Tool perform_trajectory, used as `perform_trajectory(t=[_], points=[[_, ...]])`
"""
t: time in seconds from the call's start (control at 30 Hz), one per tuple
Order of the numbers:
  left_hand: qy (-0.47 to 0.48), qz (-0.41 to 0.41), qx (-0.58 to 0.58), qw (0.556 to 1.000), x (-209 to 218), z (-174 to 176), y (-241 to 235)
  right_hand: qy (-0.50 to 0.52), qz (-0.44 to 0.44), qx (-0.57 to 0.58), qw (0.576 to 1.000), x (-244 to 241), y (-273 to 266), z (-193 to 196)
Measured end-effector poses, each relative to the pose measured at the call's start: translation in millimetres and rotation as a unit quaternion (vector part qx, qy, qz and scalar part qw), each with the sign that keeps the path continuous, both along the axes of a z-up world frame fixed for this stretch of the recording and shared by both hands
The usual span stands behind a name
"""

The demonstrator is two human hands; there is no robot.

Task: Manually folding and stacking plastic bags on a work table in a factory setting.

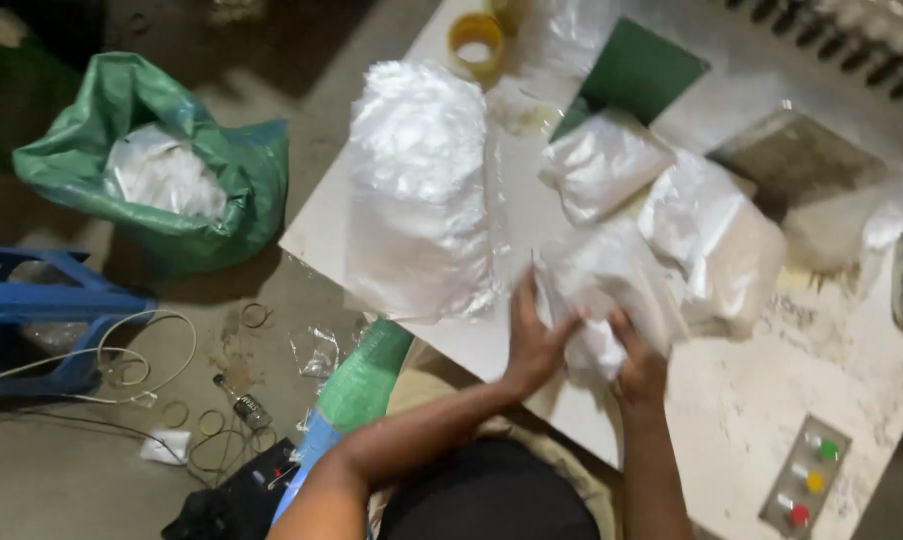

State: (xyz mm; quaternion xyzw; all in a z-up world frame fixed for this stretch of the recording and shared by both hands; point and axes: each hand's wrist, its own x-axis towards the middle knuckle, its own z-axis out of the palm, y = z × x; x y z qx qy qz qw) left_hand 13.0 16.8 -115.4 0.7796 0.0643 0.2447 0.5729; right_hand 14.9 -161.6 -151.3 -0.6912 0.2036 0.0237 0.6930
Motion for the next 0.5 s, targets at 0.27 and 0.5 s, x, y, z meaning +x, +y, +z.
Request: perform_trajectory(t=[0.27, 0.5], points=[[0.220, -0.252, -0.516, 0.789, -25, 25, -5, -0.074, 0.059, -0.066, 0.993, -79, 20, 50], [0.066, -0.170, -0.273, 0.945, -3, 12, 100, -0.121, 0.076, -0.075, 0.987, -77, 55, 104]])
